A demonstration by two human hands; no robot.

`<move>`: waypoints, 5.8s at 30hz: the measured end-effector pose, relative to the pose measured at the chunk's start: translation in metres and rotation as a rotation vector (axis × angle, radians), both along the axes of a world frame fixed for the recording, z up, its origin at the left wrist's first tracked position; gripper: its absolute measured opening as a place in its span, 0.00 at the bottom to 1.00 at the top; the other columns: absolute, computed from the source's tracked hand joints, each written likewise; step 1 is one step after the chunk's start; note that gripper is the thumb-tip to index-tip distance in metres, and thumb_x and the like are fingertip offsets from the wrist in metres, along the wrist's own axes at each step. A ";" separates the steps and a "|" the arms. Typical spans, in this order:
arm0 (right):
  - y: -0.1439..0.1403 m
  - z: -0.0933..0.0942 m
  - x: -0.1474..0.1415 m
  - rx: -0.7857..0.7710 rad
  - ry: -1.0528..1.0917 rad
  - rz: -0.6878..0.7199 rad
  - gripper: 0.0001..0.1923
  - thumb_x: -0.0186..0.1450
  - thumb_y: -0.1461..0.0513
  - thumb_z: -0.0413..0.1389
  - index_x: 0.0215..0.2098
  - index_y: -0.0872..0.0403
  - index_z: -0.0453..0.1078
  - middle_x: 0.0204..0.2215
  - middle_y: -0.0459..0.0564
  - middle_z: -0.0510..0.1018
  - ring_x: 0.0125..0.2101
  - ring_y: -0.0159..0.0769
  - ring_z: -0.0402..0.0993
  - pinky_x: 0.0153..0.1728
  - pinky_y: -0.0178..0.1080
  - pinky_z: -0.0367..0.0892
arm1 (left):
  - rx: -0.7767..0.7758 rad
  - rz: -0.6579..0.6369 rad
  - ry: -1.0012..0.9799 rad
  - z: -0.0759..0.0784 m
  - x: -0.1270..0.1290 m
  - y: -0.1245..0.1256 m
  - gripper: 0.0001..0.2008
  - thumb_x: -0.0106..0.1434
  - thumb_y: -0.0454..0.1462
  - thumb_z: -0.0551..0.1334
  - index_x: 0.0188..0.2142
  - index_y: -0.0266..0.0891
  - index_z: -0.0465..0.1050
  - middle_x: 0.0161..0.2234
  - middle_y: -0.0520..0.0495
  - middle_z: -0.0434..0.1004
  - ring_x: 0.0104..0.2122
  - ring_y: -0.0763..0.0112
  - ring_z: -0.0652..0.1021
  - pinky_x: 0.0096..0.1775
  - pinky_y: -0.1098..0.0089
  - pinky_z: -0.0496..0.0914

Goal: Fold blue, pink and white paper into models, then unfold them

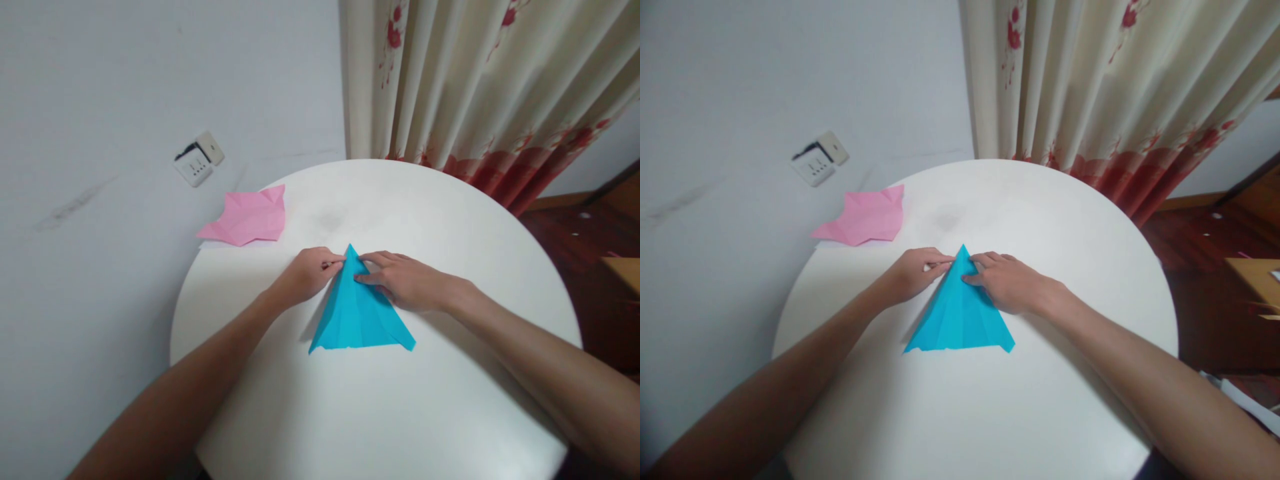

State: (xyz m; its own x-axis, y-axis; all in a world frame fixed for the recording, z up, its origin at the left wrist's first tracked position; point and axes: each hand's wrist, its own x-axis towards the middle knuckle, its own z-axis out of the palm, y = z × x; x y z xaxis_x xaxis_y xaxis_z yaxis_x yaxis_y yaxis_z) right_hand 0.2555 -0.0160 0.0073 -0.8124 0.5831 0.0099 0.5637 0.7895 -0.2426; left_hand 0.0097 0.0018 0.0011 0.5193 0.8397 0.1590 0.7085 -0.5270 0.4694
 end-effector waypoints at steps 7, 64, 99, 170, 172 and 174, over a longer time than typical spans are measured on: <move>0.002 -0.001 0.004 -0.079 -0.013 -0.022 0.28 0.69 0.64 0.52 0.66 0.42 0.61 0.68 0.55 0.59 0.66 0.57 0.54 0.60 0.67 0.53 | 0.107 -0.120 0.015 -0.011 0.000 0.002 0.16 0.66 0.38 0.61 0.52 0.41 0.77 0.54 0.41 0.77 0.50 0.60 0.77 0.52 0.59 0.71; -0.016 -0.019 -0.027 -0.080 -0.067 -0.185 0.44 0.71 0.42 0.41 0.72 0.64 0.41 0.71 0.66 0.40 0.70 0.56 0.35 0.65 0.69 0.37 | 0.027 -0.054 0.468 -0.027 -0.004 0.015 0.36 0.71 0.56 0.42 0.72 0.42 0.39 0.72 0.44 0.36 0.71 0.54 0.42 0.67 0.47 0.42; -0.015 -0.015 -0.026 -0.125 -0.135 -0.292 0.34 0.73 0.53 0.40 0.73 0.60 0.40 0.71 0.61 0.36 0.70 0.59 0.29 0.64 0.71 0.37 | -0.119 -0.179 0.450 -0.009 -0.013 0.008 0.38 0.70 0.57 0.46 0.72 0.44 0.38 0.72 0.44 0.40 0.71 0.50 0.41 0.65 0.43 0.43; -0.019 -0.020 -0.046 0.054 -0.118 -0.390 0.38 0.71 0.46 0.45 0.70 0.62 0.50 0.70 0.67 0.49 0.69 0.64 0.42 0.63 0.69 0.44 | -0.267 -0.282 0.703 0.014 -0.013 -0.037 0.74 0.40 0.66 0.66 0.70 0.32 0.25 0.70 0.26 0.22 0.68 0.33 0.30 0.63 0.38 0.36; -0.019 -0.021 -0.045 0.058 -0.115 -0.388 0.38 0.71 0.46 0.45 0.70 0.62 0.50 0.70 0.67 0.49 0.69 0.64 0.42 0.63 0.69 0.44 | -0.267 -0.280 0.707 0.014 -0.013 -0.039 0.75 0.40 0.67 0.66 0.71 0.31 0.26 0.70 0.25 0.21 0.68 0.32 0.30 0.63 0.37 0.37; -0.019 -0.022 -0.045 0.059 -0.113 -0.385 0.38 0.71 0.46 0.45 0.70 0.62 0.50 0.70 0.67 0.49 0.69 0.63 0.42 0.63 0.69 0.45 | -0.266 -0.278 0.684 0.013 -0.014 -0.039 0.73 0.41 0.68 0.65 0.71 0.31 0.28 0.70 0.25 0.22 0.68 0.32 0.31 0.63 0.38 0.39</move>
